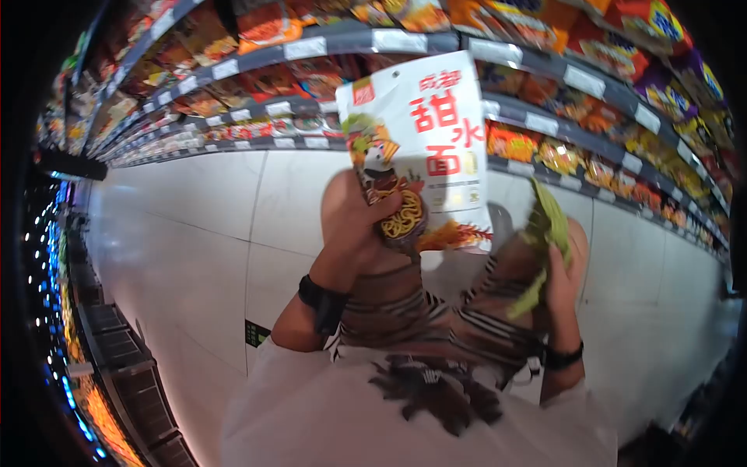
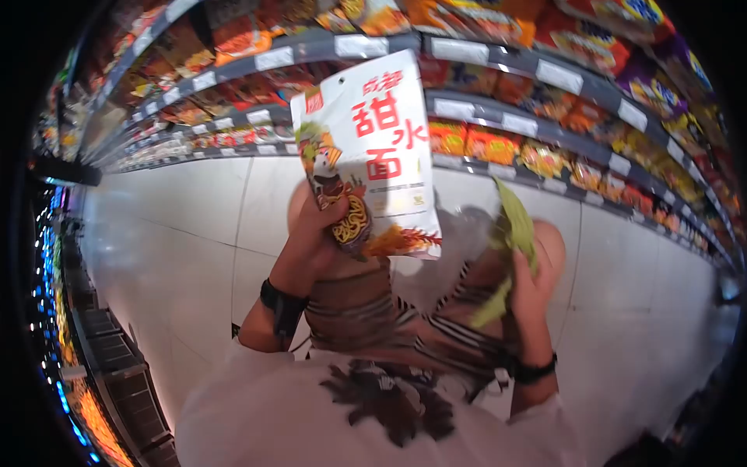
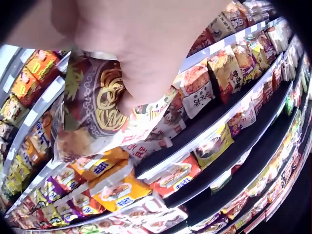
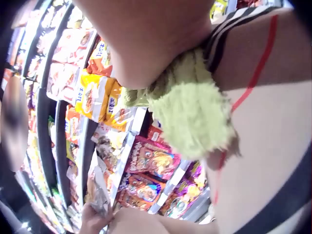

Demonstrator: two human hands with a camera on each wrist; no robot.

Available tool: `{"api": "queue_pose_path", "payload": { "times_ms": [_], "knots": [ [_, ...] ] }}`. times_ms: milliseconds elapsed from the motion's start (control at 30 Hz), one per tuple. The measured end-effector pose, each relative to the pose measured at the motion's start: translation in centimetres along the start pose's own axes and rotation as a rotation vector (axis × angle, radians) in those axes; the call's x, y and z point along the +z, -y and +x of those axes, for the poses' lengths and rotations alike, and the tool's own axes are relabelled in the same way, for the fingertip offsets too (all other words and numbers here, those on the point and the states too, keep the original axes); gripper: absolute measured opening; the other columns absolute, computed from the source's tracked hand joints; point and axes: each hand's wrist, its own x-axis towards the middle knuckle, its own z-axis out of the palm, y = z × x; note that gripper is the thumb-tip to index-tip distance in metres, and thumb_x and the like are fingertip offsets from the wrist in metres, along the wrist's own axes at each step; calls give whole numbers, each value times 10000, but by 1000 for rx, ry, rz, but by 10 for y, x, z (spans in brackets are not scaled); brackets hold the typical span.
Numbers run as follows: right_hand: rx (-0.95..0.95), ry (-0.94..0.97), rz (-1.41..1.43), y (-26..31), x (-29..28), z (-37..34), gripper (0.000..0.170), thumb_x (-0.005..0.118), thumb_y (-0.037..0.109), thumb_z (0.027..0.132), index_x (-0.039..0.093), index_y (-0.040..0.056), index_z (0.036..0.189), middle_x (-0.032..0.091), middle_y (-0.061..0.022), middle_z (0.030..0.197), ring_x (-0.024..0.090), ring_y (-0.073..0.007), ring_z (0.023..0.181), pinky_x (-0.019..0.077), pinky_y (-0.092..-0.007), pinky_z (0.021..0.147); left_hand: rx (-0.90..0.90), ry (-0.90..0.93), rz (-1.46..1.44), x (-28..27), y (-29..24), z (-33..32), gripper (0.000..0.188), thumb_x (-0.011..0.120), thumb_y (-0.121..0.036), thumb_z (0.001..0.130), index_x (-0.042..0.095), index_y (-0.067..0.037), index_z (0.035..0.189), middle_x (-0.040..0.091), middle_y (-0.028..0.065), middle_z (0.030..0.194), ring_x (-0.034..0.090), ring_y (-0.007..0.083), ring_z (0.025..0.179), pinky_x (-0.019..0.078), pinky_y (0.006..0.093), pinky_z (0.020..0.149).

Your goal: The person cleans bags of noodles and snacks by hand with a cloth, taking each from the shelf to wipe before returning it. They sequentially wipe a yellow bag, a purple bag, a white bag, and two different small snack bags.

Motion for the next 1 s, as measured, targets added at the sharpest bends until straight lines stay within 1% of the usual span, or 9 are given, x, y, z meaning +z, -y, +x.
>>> {"api": "queue_pose_path", "payload": {
  "times_ms": [33,67,133,233,400,767,833,900,1000],
  "knots": [
    [156,70,217,11,12,0,340,557,171,993,578,-30,1267,649,-86,1163,603,-156,1056,467,-278,918,22,17,66,15,7,-6,411,606,-15,926,466,16,1311,621,148,1214,633,248,1105,540,376,938],
    [302,96,449,15,23,-3,370,548,198,1001,553,-25,1296,640,-82,1181,604,-149,1058,475,-277,915,-171,82,23,25,11,-8,402,576,-14,945,444,18,1323,635,158,1186,651,260,1075,559,374,910],
    [386,242,780,40,39,-9,408,548,207,999,498,-23,1331,610,-87,1243,601,-152,1092,482,-295,933,-254,90,9,33,32,-9,391,572,-38,956,445,18,1322,636,168,1184,654,261,1069,561,378,907],
    [430,349,770,46,36,-24,404,586,193,977,509,-18,1313,615,-91,1237,601,-157,1099,486,-315,937,-371,48,-53,51,48,-9,366,569,-100,975,466,18,1306,640,179,1181,664,254,1054,570,381,895],
    [459,226,706,47,28,-33,350,631,138,945,565,-45,1236,664,-105,1137,650,-146,982,508,-293,891,-524,158,49,48,49,-7,410,576,-116,957,461,21,1326,642,151,1201,640,241,1101,539,370,937],
    [349,48,333,31,-7,-14,338,630,179,949,603,-45,1200,679,-81,1055,635,-121,902,506,-276,818,-566,212,-128,48,87,6,468,518,-299,1014,426,11,1353,640,183,1207,654,262,1087,553,395,928],
    [350,-254,297,35,-23,7,373,591,221,973,568,-39,1240,672,-106,1069,664,-168,915,533,-301,821,-569,222,-113,47,91,10,474,533,-305,1007,428,12,1344,649,185,1184,665,263,1064,559,388,915],
    [156,-426,300,33,-29,31,384,564,263,989,565,-24,1244,673,-102,1048,668,-183,901,533,-301,777,-573,229,-89,46,96,13,464,526,-291,1008,432,8,1350,645,182,1200,656,241,1073,547,379,923],
    [-61,-305,86,58,0,53,403,548,272,998,552,-18,1276,648,-115,1120,660,-172,957,523,-303,822,-606,143,49,47,104,14,388,527,-234,1004,468,-2,1310,654,156,1157,678,235,1022,569,374,873]
  ]
}}
